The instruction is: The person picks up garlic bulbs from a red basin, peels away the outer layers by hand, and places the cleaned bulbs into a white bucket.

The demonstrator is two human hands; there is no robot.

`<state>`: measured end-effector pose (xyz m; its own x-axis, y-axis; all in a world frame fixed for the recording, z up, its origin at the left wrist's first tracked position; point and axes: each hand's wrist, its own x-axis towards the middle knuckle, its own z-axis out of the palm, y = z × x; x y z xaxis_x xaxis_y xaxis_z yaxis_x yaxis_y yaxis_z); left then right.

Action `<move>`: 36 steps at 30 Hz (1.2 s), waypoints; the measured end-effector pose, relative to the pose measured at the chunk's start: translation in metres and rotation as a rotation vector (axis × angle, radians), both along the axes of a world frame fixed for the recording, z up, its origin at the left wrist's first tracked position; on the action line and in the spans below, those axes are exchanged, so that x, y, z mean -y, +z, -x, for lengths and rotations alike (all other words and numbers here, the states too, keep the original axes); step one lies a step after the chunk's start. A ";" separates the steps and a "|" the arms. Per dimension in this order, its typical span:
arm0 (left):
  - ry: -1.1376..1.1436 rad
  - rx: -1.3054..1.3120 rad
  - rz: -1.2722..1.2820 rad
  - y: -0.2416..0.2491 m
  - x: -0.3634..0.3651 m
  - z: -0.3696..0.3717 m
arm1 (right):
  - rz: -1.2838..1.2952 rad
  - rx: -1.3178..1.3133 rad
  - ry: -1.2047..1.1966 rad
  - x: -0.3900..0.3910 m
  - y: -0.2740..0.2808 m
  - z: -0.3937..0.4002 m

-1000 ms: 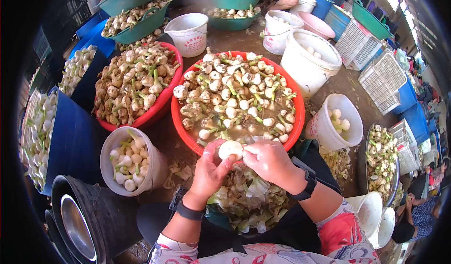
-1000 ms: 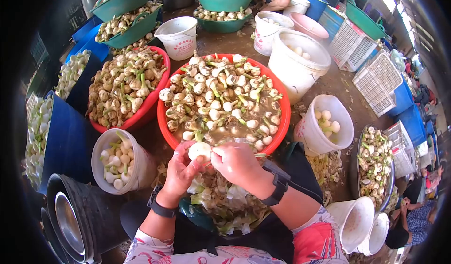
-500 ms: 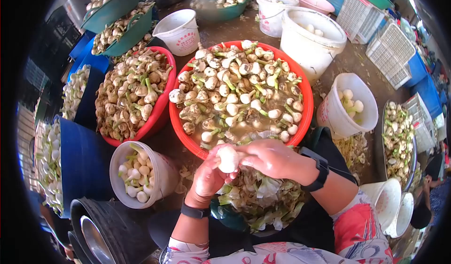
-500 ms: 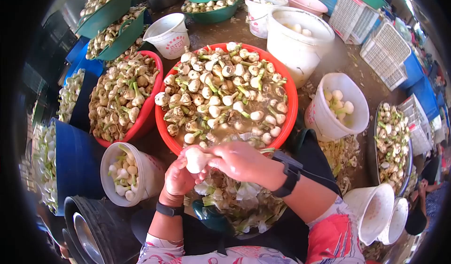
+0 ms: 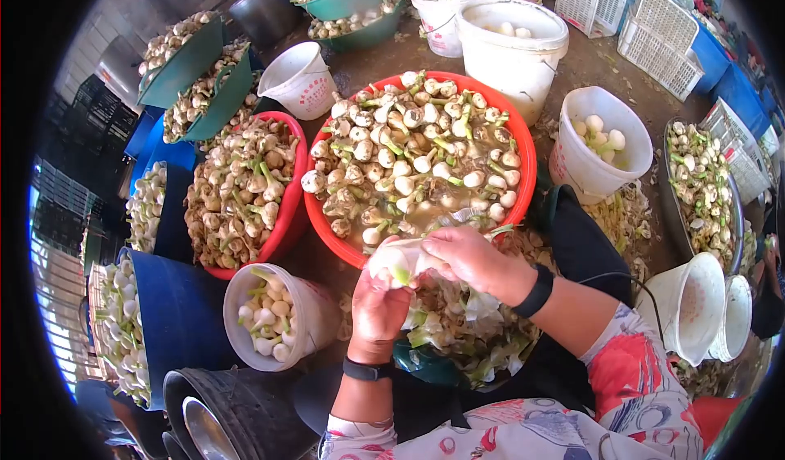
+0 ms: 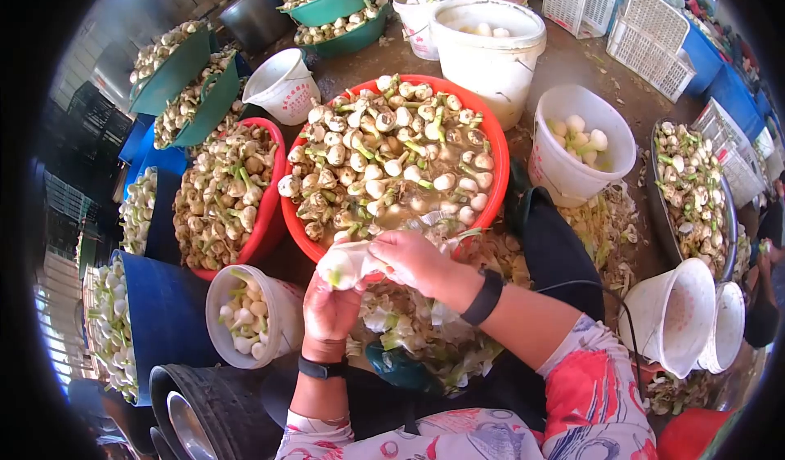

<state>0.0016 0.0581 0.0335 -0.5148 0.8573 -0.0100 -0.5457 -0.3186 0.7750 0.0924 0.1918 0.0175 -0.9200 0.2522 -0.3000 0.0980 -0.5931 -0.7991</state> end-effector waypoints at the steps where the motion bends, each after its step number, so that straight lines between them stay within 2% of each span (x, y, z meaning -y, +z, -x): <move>1: 0.081 0.156 -0.019 0.003 0.001 -0.002 | 0.115 -0.109 -0.110 0.008 -0.001 0.001; 2: 0.160 0.318 -0.040 0.006 0.002 -0.005 | 0.109 -0.105 -0.108 0.021 -0.002 0.003; 3: 0.309 0.383 0.028 0.014 -0.004 -0.010 | -0.515 -0.113 -0.327 0.036 -0.002 0.005; 4: 0.313 0.393 0.014 0.001 0.002 -0.002 | -1.146 -0.123 -0.533 0.048 0.004 0.007; 5: 0.134 0.464 -0.075 -0.023 0.014 0.014 | -1.291 -0.315 -0.456 0.062 0.010 0.003; 6: -0.043 0.532 -0.166 -0.017 0.015 0.018 | -1.426 -0.512 -0.366 0.072 0.020 -0.002; 7: 0.172 0.634 0.051 -0.012 0.018 0.016 | -1.427 -0.511 -0.348 0.074 0.016 -0.003; 8: 0.306 0.626 0.147 -0.006 0.018 0.015 | -1.423 -0.424 -0.197 0.075 0.008 -0.003; 9: 0.356 0.606 0.114 -0.016 0.027 0.029 | -1.417 -0.340 -0.049 0.074 0.002 -0.003; 10: 0.405 0.585 0.080 -0.028 0.041 0.054 | -1.422 -0.342 -0.039 0.073 -0.003 -0.004; 12: 0.662 0.506 -0.116 -0.037 0.068 0.095 | -1.471 -0.353 0.283 0.071 -0.014 -0.015; 13: 0.896 0.622 -0.105 -0.010 0.063 0.096 | -1.543 -0.314 0.365 0.051 -0.034 -0.014; 14: 1.129 0.735 -0.092 0.016 0.060 0.097 | -1.617 -0.007 0.424 0.032 -0.041 -0.008; 15: 1.135 0.750 -0.097 0.005 0.061 0.098 | -1.673 0.305 0.475 0.010 -0.040 0.000; 16: 0.964 0.759 -0.143 -0.014 0.063 0.098 | -1.663 0.559 0.501 -0.019 -0.031 0.014; 17: 0.796 0.762 -0.189 -0.027 0.065 0.097 | -1.612 0.559 0.256 -0.055 -0.070 0.027; 18: 0.509 0.757 -0.284 -0.031 0.053 0.082 | -1.546 0.540 0.083 -0.074 -0.083 0.042; 19: 0.553 0.702 0.048 -0.026 0.037 0.069 | -1.467 0.519 -0.090 -0.084 -0.090 0.051; 20: 0.493 0.652 0.108 -0.030 0.026 0.059 | -1.466 0.521 -0.085 -0.082 -0.094 0.062; 21: 0.580 0.610 0.249 -0.024 0.013 0.049 | -1.496 0.616 -0.037 -0.075 -0.098 0.081; 22: 0.541 0.624 0.295 -0.028 0.009 0.048 | -1.527 0.709 0.008 -0.072 -0.100 0.097; 23: 0.496 0.616 0.286 -0.029 0.004 0.047 | -1.652 0.676 0.077 -0.080 -0.131 0.111; 24: 0.454 0.606 0.280 -0.030 0.002 0.047 | -1.652 0.671 0.079 -0.083 -0.139 0.117; 26: 0.471 0.586 0.326 -0.037 -0.002 0.049 | -1.847 0.607 0.273 -0.092 -0.156 0.127; 27: 0.469 0.583 0.338 -0.042 -0.003 0.050 | -1.672 0.737 0.121 -0.093 -0.159 0.133; 28: 0.466 0.579 0.355 -0.046 -0.004 0.052 | -1.669 0.734 0.129 -0.099 -0.163 0.135; 30: 0.460 0.568 0.366 -0.050 -0.009 0.056 | -1.947 0.582 0.530 -0.118 -0.168 0.134; 31: 0.449 0.558 0.374 -0.052 -0.010 0.056 | -1.953 0.512 0.703 -0.125 -0.162 0.137; 32: 0.452 0.566 0.378 -0.053 -0.012 0.056 | -1.949 0.513 0.713 -0.133 -0.154 0.133; 34: 0.390 0.538 0.366 -0.053 -0.018 0.053 | -1.912 0.509 0.537 -0.149 -0.137 0.119; 36: 0.337 0.539 0.427 -0.060 -0.022 0.049 | -0.694 0.434 -0.134 -0.115 -0.084 0.091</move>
